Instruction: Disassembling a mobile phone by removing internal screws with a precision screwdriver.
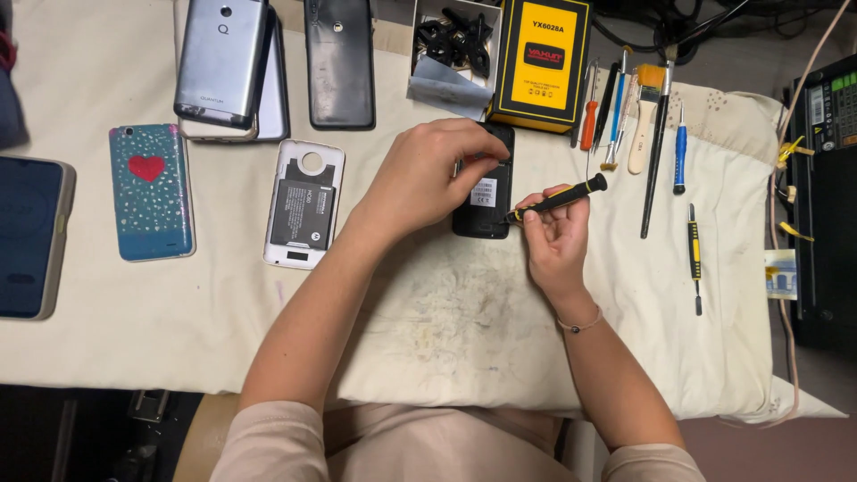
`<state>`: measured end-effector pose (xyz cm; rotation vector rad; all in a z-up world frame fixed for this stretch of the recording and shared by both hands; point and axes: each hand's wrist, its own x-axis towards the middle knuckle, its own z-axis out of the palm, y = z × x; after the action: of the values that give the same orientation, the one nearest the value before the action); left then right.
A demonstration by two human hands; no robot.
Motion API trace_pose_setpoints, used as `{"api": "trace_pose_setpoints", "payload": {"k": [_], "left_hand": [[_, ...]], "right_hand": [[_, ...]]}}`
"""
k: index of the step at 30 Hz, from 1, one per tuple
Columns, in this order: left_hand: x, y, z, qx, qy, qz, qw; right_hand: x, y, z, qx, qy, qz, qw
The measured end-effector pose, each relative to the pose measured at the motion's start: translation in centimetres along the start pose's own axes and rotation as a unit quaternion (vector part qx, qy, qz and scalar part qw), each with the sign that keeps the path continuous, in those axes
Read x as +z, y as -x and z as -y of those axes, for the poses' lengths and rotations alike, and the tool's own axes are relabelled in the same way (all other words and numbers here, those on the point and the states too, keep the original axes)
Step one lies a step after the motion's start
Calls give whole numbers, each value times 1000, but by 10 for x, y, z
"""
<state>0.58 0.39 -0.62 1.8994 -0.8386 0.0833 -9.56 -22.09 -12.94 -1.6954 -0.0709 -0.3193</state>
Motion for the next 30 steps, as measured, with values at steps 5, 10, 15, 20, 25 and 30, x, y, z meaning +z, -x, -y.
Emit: {"api": "trace_pose_setpoints", "payload": {"k": [5,10,15,20,25,30], "left_hand": [[5,3,-15,19,74,7,997],[23,12,-43,40,122,53,990],[36,12,-36,31,74,52,995],[41,12,-38,32,75,38,996],[47,12,-34,45,74,7,996],[48,12,-28,44,74,-17,996]], "right_hand": [[7,-1,25,-17,94,37,995],[-2,5,22,-116,223,66,966],[2,9,20,-89,216,54,971],[-1,5,25,-89,216,56,971],[-4,5,14,-84,205,58,973],[-6,11,-19,-72,160,43,984]]}}
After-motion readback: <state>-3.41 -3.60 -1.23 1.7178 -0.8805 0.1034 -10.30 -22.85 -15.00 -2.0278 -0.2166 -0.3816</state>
